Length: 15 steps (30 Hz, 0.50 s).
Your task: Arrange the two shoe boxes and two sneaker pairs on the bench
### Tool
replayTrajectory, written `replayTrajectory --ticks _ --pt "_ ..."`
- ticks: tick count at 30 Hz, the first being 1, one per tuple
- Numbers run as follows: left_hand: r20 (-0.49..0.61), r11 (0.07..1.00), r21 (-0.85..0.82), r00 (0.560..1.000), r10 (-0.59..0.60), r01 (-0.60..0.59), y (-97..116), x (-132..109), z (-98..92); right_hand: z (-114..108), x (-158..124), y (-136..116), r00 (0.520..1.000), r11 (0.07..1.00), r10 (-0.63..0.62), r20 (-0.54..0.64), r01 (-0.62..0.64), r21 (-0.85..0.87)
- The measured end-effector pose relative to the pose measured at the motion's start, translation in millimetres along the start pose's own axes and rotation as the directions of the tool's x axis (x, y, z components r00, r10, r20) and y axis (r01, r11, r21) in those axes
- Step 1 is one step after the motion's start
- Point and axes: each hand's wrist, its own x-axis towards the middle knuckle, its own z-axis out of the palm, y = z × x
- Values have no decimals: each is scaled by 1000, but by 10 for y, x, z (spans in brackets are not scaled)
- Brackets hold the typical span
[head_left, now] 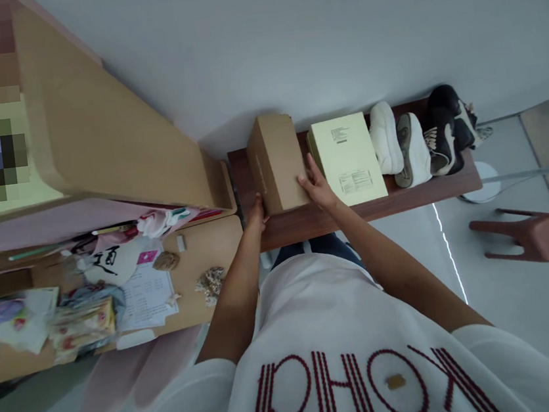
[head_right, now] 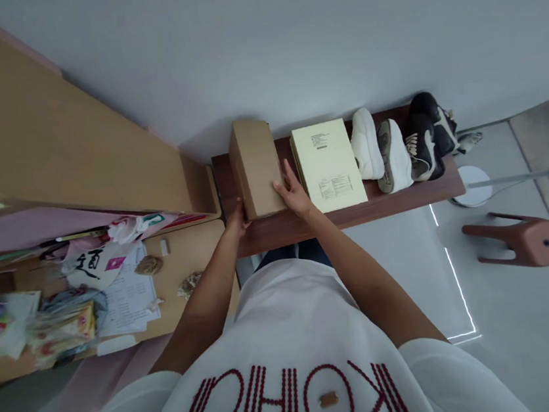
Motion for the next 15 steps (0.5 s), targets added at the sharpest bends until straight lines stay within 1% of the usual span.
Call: replayTrajectory --ticks 2,4,7,10,12,15 --pt "-26 997 -54 998 -51 49 44 -60 -2 -113 4 -8 999 999 -36 -22 35 -29" --pt "5 993 -113 999 -43 43 95 -182 -32 -186 -2 -21 998 997 -48 -33 46 -65" --pt "57 981 -191 997 51 -39 147 -426 -91 -222 -30 -39 998 991 -15 -63 7 -132" --pt "41 972 -184 987 157 -147 158 -637 -119 -200 -60 -31 996 986 44 -80 -56 -155" --pt "-4 969 -143 979 206 -204 150 -717 -128 -164 -67 2 996 988 83 -41 -88 -131" --pt "-70 958 -97 962 264 -270 133 -733 -156 -78 -41 96 989 987 139 45 -135 -85"
